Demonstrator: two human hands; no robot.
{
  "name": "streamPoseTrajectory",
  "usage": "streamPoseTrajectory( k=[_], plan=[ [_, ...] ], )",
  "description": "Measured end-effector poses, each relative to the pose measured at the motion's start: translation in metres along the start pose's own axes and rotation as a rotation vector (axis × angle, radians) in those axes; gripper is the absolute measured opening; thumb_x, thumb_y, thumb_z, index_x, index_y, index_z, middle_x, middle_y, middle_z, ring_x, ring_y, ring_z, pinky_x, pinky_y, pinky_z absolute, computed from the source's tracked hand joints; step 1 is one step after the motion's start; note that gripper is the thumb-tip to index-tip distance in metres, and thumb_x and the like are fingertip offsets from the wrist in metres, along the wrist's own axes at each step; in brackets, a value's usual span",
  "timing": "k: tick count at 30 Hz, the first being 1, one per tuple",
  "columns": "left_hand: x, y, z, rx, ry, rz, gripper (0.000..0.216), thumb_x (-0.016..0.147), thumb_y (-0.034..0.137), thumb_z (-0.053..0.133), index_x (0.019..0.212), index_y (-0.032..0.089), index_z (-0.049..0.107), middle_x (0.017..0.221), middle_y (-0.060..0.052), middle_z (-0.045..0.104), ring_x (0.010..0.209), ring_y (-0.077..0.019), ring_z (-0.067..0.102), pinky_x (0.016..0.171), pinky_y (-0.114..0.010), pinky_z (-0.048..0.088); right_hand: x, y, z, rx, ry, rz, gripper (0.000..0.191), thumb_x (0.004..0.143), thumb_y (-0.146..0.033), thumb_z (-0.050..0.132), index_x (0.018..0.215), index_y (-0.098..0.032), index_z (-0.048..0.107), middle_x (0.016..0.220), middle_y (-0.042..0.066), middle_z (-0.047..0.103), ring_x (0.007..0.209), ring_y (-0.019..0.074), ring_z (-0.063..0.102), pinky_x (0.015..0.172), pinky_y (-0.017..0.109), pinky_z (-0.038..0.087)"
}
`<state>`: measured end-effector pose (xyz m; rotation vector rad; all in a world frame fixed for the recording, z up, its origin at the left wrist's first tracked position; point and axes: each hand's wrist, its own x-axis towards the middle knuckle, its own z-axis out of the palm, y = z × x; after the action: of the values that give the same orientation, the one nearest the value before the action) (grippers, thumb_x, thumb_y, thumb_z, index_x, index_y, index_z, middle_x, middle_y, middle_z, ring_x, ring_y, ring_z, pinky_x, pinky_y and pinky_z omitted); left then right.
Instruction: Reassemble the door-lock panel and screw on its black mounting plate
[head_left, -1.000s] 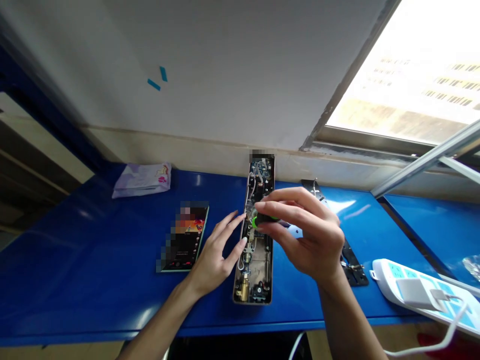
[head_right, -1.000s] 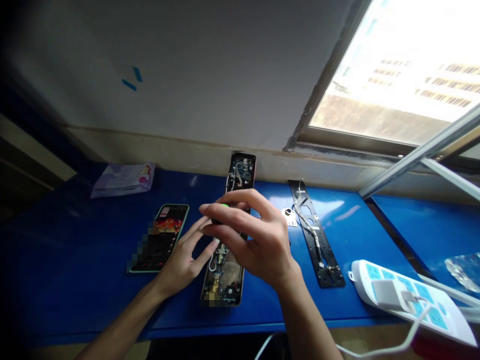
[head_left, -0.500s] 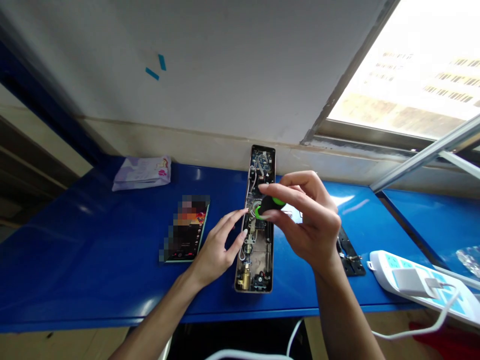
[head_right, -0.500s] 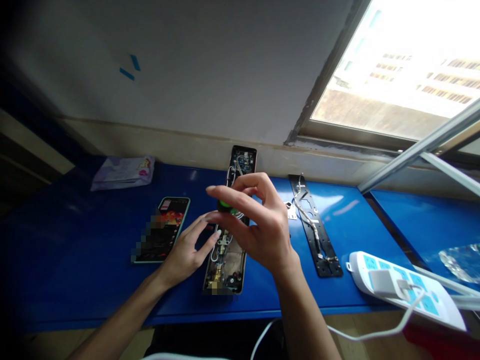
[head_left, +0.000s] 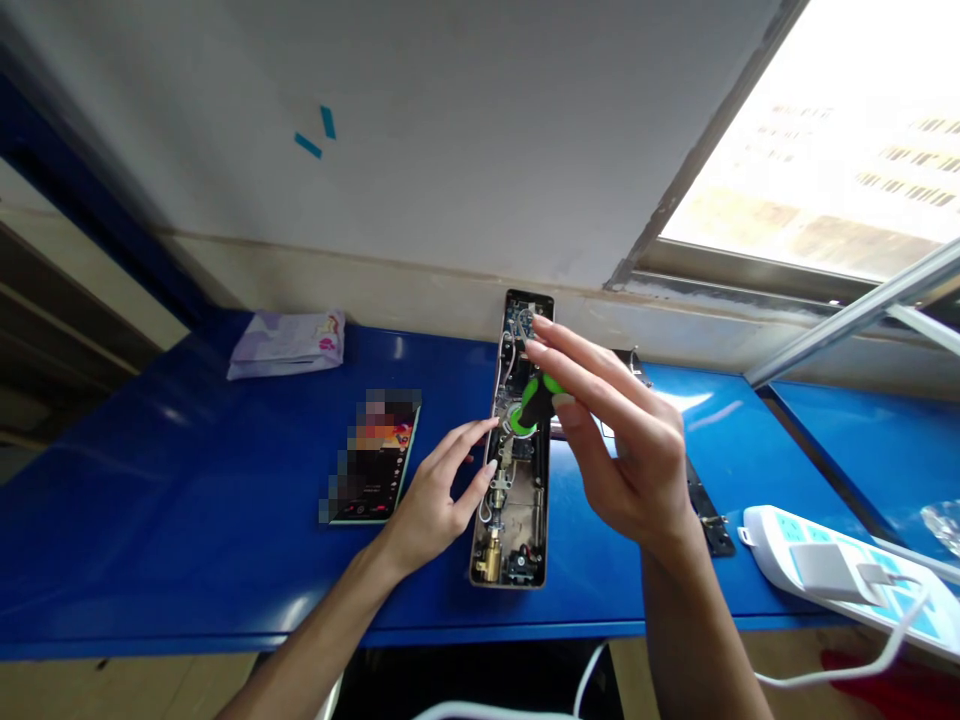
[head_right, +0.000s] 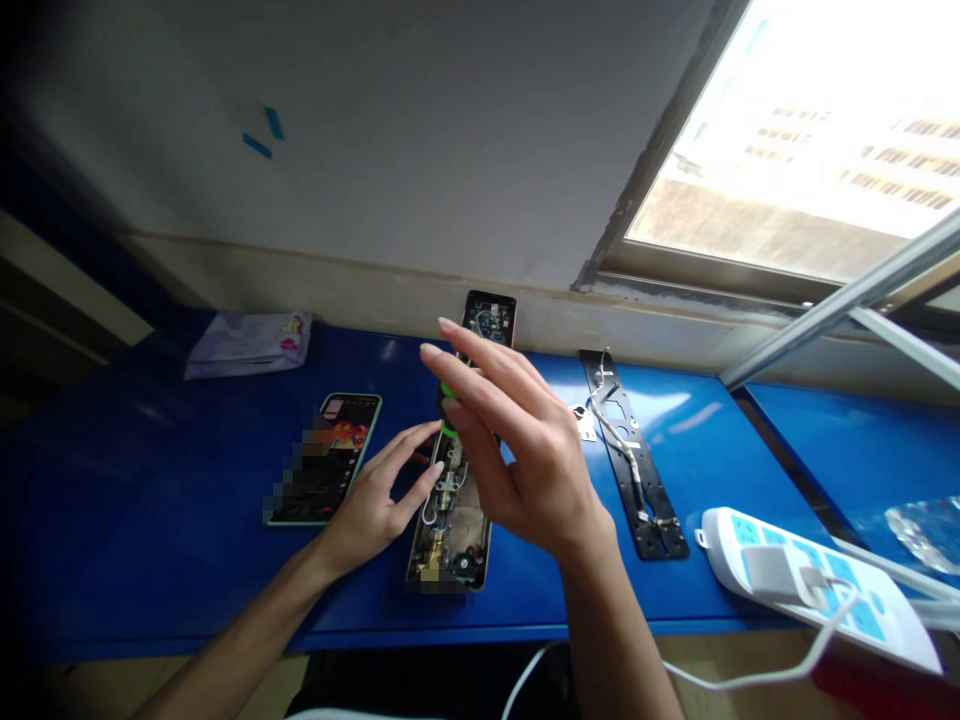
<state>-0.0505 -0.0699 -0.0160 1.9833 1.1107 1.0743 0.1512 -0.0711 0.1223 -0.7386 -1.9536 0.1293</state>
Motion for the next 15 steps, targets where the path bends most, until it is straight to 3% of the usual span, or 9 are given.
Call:
streamPoseTrajectory(
  k=[2,4,7,9,12,13,15],
  plan=[
    [0.0000,-0.0004,0.0003,0.001,0.004,-0.001,0.045,0.109,0.030,0.054,0.154,0.029,0.053,0.150,-0.009,0.064,0.134,-0.0247,0.066,0.109,-0.037,0.060,0.0004,-0.0010,0.0008,0.070,-0.022,-0.012,0.051,0.103,-0.005,0.057,0.148,-0.026,0.065,0.142,0.012,0.073,0.130,0.0250,0.072,0.106,0.044,0.063],
    [-0.0002,-0.0002,0.0003,0.000,0.009,0.000,0.046,0.108,0.029,0.056,0.154,0.029,0.054,0.147,-0.009,0.066,0.130,-0.0247,0.068,0.106,-0.036,0.061,0.0010,-0.0009,0.0029,0.073,0.040,-0.027,0.046,0.098,-0.009,0.071,0.138,-0.031,0.073,0.119,0.008,0.080,0.107,0.0210,0.079,0.088,0.036,0.069],
    [-0.0005,0.0002,0.0003,0.004,0.012,0.007,0.046,0.107,0.029,0.056,0.153,0.030,0.054,0.144,-0.008,0.068,0.127,-0.0251,0.069,0.104,-0.036,0.062,0.0014,-0.0001,0.0051,-0.003,0.138,-0.011,0.038,0.089,-0.021,0.086,0.125,-0.033,0.081,0.095,0.004,0.072,0.081,0.0171,0.073,0.067,0.030,0.066],
    [-0.0006,0.0002,0.0003,0.004,0.013,0.007,0.046,0.108,0.029,0.056,0.154,0.030,0.054,0.146,-0.008,0.066,0.127,-0.0248,0.069,0.104,-0.036,0.062,0.0013,-0.0002,0.0038,-0.009,0.089,0.038,0.036,0.098,-0.021,0.075,0.132,-0.031,0.077,0.108,0.007,0.073,0.089,0.0185,0.074,0.074,0.033,0.068],
    [-0.0007,0.0001,0.0003,-0.009,0.013,-0.001,0.045,0.108,0.030,0.056,0.153,0.030,0.054,0.149,-0.008,0.065,0.127,-0.0243,0.069,0.106,-0.037,0.061,0.0012,-0.0011,0.0000,0.100,-0.059,0.052,0.050,0.105,-0.008,0.053,0.148,-0.028,0.065,0.141,0.011,0.072,0.124,0.0240,0.073,0.098,0.040,0.066],
    [-0.0007,-0.0001,0.0004,-0.015,0.012,-0.008,0.045,0.108,0.031,0.056,0.153,0.029,0.054,0.148,-0.008,0.065,0.125,-0.0242,0.069,0.106,-0.038,0.061,0.0013,-0.0010,-0.0007,0.131,-0.073,0.031,0.051,0.104,-0.006,0.054,0.148,-0.028,0.065,0.141,0.011,0.073,0.127,0.0240,0.072,0.101,0.040,0.065],
    [-0.0006,-0.0008,0.0008,-0.045,0.013,-0.031,0.045,0.107,0.032,0.057,0.152,0.029,0.056,0.146,-0.009,0.067,0.118,-0.0239,0.072,0.104,-0.039,0.062,0.0017,-0.0003,-0.0002,0.130,-0.026,-0.018,0.046,0.100,-0.007,0.066,0.140,-0.029,0.072,0.124,0.009,0.079,0.114,0.0216,0.078,0.092,0.035,0.068]
  ],
)
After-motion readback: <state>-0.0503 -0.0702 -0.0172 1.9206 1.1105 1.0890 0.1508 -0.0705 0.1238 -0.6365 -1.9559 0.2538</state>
